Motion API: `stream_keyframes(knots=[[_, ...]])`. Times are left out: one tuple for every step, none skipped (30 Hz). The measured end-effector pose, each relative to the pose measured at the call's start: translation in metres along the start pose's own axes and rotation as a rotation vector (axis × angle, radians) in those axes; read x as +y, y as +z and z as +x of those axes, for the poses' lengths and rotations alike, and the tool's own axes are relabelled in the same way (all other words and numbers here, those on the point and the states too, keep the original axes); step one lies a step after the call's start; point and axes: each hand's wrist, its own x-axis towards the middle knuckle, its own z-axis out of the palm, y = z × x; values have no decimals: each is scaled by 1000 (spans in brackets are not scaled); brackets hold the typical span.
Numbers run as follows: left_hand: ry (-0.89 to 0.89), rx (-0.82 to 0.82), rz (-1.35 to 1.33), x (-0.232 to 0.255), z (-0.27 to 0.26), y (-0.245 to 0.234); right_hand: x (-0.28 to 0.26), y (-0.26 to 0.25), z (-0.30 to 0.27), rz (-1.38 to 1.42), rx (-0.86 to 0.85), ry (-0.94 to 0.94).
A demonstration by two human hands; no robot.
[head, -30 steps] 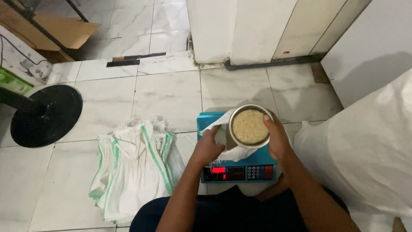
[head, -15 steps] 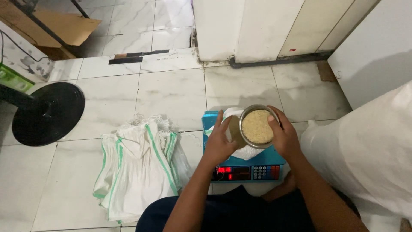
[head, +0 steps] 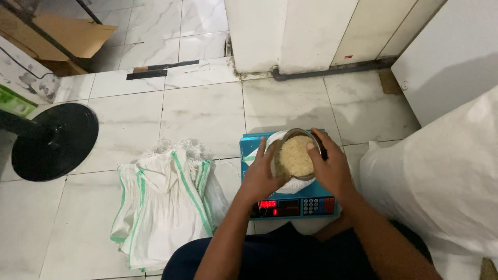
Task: The person scoops rice from a large sack using a metal bowl and pours it into a small white cloth bag placed on a digital scale. The person repeats this process multiple times to reach a target weight.
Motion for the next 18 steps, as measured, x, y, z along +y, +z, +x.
stream_keyframes(knots=[[2, -2, 2, 5, -3, -3, 4, 0, 1, 2, 3, 0], [-3, 16, 3, 9, -7, -7, 7, -1, 2, 33, 0, 34], [-8, 34, 4, 14, -10, -10, 10, -1, 3, 64, -3, 67], [-8, 36, 5, 9, -9, -8, 8, -3, 4, 64, -4, 66], [1, 63, -11, 4, -8, -6, 6, -5, 5, 51, -29, 94], [9, 90, -26, 0, -7, -3, 3, -7, 5, 36, -54, 122], [8, 91, -27, 4, -9, -3, -5, -8, 3, 36, -56, 122], [15, 123, -57, 9, -11, -3, -14, -8, 2, 65, -83, 143], [22, 155, -86, 13, -12, -3, -23, -9, 0, 94, -111, 164], [21, 157, -87, 7, -9, 2, -20, -7, 2, 92, -112, 163], [40, 180, -83, 2, -6, 7, -17, -5, 4, 154, -127, 173], [60, 203, -79, -4, -3, 12, -14, -3, 6, 216, -142, 183], [60, 203, -79, -2, -5, 12, -10, -3, 8, 216, -142, 182], [86, 165, -81, 0, -6, 11, -6, -4, 10, 314, -164, 231], [113, 128, -83, 2, -8, 10, -1, -4, 12, 412, -186, 279], [113, 128, -83, 0, -5, 11, -5, -7, 12, 411, -186, 278], [129, 109, -95, -2, -3, 13, -8, -9, 12, 410, -213, 327], [144, 89, -108, -4, -1, 15, -11, -12, 11, 409, -239, 377]])
